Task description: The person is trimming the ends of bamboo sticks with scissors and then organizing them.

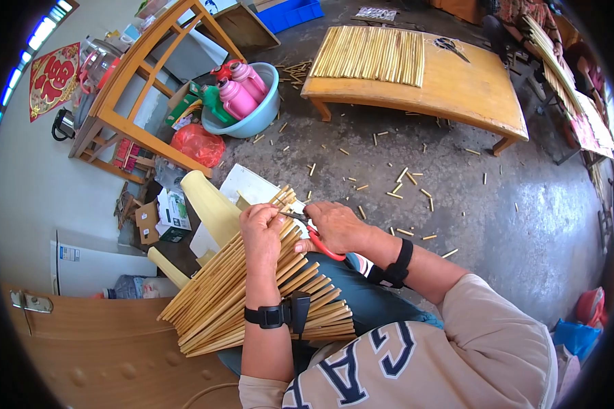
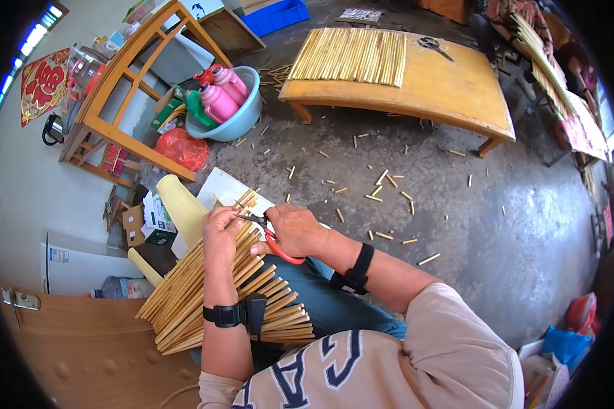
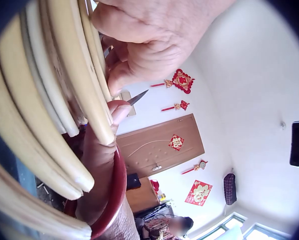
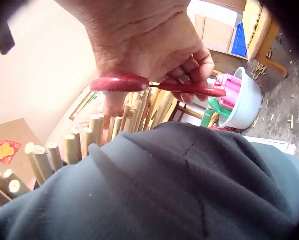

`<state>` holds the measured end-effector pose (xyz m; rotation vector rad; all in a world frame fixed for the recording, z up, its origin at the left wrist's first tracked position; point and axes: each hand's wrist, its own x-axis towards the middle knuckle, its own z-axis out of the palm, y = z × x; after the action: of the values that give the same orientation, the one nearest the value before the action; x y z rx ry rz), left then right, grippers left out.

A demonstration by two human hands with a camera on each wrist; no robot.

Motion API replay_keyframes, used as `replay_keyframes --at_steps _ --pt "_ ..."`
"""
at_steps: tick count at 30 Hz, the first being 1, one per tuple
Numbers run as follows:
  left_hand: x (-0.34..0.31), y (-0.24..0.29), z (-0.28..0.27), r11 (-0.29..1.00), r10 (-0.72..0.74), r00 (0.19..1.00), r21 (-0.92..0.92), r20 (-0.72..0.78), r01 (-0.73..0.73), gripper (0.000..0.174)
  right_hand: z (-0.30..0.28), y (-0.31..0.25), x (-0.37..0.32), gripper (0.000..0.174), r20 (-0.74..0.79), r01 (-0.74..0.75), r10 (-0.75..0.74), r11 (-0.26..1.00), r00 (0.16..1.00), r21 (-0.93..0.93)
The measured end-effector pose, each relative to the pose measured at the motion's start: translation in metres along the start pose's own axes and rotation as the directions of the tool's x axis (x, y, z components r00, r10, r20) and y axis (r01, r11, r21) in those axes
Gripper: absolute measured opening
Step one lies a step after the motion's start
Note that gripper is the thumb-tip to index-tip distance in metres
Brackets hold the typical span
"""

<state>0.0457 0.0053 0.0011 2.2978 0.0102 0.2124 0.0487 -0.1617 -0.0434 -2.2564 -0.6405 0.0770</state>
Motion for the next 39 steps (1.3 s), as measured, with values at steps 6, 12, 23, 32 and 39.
replay_keyframes --at_steps 6,12,23,32,39 --pt "-0.001 0.001 -0.001 0.997 0.057 0.998 0.045 0.008 -0.058 0.009 0.002 0.001 0.0 0.078 -0.066 0.039 -0.041 0.999 0.997 -0.024" --pt "0.0 0.001 -0.001 0.995 0.093 0.996 0.038 -0.01 -0.093 0.011 0.0 -0.002 -0.009 0.058 -0.075 -0.074 0.083 0.99 0.994 0.12" --pt "-0.001 -0.005 0.003 0.996 0.069 0.998 0.064 -0.011 -0.068 0.012 0.013 0.012 -0.016 0.05 -0.117 -0.051 0.066 0.991 0.991 0.124" --pt "-0.005 -0.006 0.007 0.969 0.194 0.981 0.159 -0.026 -0.187 0.007 -0.009 0.001 -0.008 0.068 0.098 -0.147 0.143 0.989 0.985 0.03" --pt "-0.007 -0.008 0.012 0.95 0.279 0.96 0.144 0.004 -0.277 0.008 0.004 0.006 -0.008 0.066 0.055 -0.204 0.199 0.971 0.979 0.127"
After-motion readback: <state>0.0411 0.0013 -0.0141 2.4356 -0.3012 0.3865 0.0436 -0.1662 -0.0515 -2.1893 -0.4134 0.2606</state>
